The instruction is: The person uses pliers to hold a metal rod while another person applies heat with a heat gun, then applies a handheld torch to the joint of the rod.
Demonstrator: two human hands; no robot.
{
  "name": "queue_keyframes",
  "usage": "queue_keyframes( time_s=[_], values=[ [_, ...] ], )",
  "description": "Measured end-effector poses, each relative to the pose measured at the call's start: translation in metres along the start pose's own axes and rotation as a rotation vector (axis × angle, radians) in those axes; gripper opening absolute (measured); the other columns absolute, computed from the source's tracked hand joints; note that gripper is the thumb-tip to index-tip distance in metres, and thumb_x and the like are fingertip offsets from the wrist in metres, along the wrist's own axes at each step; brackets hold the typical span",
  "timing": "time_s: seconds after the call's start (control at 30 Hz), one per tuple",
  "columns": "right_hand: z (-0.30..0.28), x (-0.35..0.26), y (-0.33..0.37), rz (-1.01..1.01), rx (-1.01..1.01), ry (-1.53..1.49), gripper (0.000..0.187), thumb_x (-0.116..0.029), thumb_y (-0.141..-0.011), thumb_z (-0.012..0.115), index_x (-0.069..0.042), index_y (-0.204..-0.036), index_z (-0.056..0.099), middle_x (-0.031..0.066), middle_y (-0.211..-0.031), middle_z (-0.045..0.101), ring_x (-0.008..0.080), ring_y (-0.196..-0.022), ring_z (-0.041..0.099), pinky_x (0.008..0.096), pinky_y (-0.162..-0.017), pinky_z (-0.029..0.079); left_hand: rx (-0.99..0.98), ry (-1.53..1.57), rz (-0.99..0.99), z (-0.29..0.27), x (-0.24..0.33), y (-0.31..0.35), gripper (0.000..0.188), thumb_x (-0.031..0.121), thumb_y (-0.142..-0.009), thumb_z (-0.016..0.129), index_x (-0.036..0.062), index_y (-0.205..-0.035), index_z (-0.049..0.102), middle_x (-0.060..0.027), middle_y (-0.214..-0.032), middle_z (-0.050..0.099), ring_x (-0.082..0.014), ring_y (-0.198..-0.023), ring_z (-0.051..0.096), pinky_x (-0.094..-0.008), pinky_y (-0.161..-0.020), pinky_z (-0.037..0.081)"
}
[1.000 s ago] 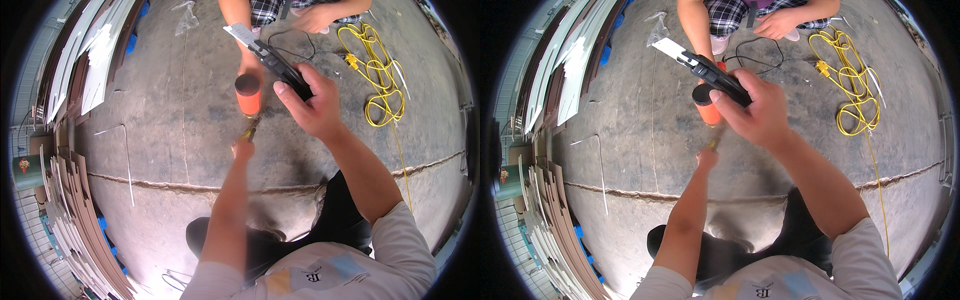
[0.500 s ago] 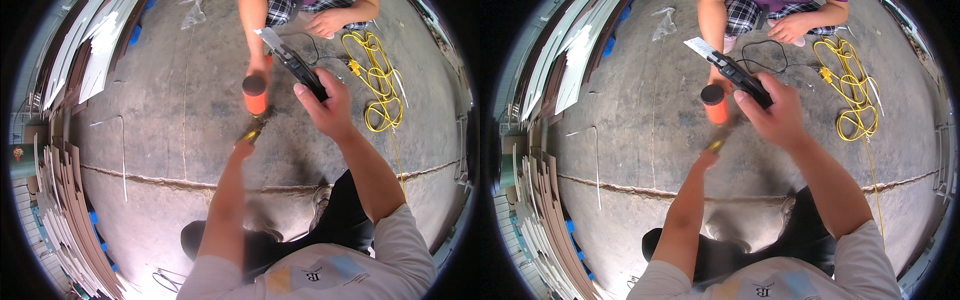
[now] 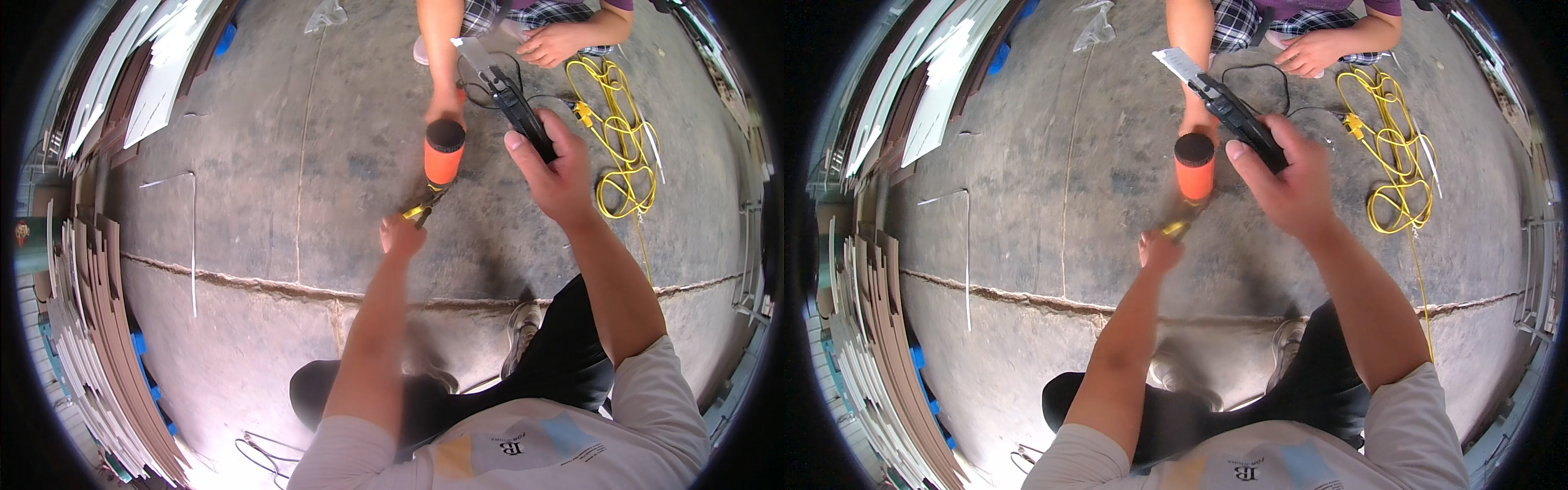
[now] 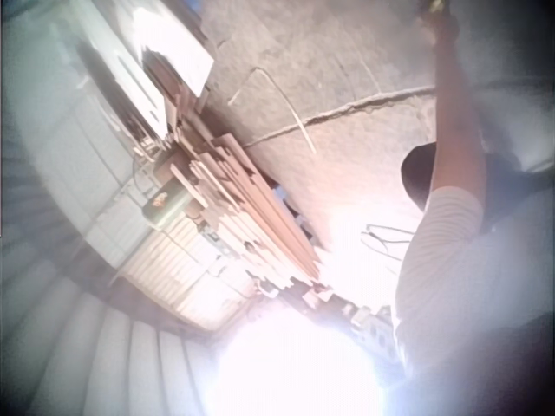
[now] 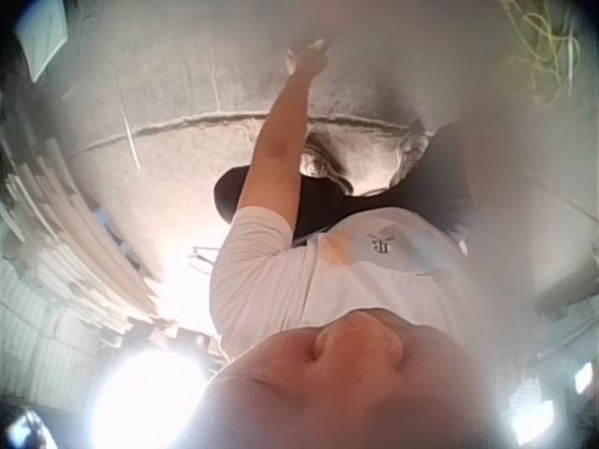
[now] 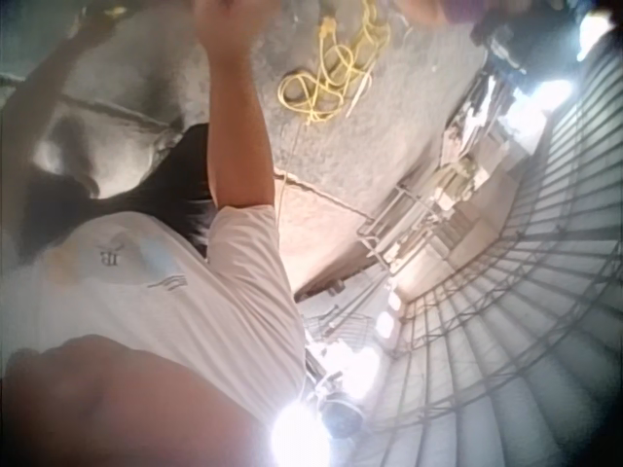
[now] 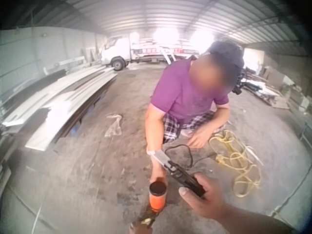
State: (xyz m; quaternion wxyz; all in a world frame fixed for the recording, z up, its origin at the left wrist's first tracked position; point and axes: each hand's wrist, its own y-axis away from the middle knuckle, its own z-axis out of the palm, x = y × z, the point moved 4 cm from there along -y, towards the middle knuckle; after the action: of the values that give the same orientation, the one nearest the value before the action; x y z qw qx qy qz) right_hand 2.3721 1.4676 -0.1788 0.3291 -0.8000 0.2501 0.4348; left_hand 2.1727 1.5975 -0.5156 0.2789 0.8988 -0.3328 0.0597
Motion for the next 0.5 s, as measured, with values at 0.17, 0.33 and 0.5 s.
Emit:
queue_keyframes(
  time_s=[0.17, 0.33, 0.5],
  values=[
    [0.003, -0.003, 0.0, -0.045, 0.016, 0.036, 0.023, -0.019, -0.094, 0.076, -0.001, -0.095, 0.063, -0.0013, -0.063, 0.05, 0.0054, -0.06, 0.044, 0.0259, -0.054, 0.037, -0.043, -0.083, 0.026, 0.015, -0.006, -0.004, 0.035, 0.032, -0.087, 0.061, 0.0109, -0.108, 0.08, -0.0133, -0.136, 0.059, -0.036, -0.133, 0.045, -0.0468, -0.111, 0.039],
    [0.004, 0.001, -0.001, -0.009, 0.015, 0.03, 0.023, -0.019, -0.094, 0.076, -0.001, -0.093, 0.062, -0.0014, -0.064, 0.05, 0.0051, -0.06, 0.043, 0.0259, -0.054, 0.036, -0.01, -0.099, 0.017, 0.017, -0.01, 0.006, 0.033, 0.031, -0.087, 0.063, 0.0104, -0.108, 0.079, -0.0125, -0.142, 0.054, -0.0366, -0.133, 0.045, -0.0482, -0.109, 0.041],
    [0.007, -0.001, -0.001, -0.032, 0.009, 0.026, 0.023, -0.019, -0.094, 0.076, -0.002, -0.092, 0.062, -0.0013, -0.064, 0.05, 0.0051, -0.06, 0.042, 0.0258, -0.053, 0.035, 0.114, 0.02, 0.085, 0.022, -0.025, 0.01, 0.037, 0.04, -0.088, 0.069, 0.0088, -0.104, 0.079, -0.0123, -0.141, 0.053, -0.0365, -0.134, 0.043, -0.0496, -0.109, 0.042]
  ],
)
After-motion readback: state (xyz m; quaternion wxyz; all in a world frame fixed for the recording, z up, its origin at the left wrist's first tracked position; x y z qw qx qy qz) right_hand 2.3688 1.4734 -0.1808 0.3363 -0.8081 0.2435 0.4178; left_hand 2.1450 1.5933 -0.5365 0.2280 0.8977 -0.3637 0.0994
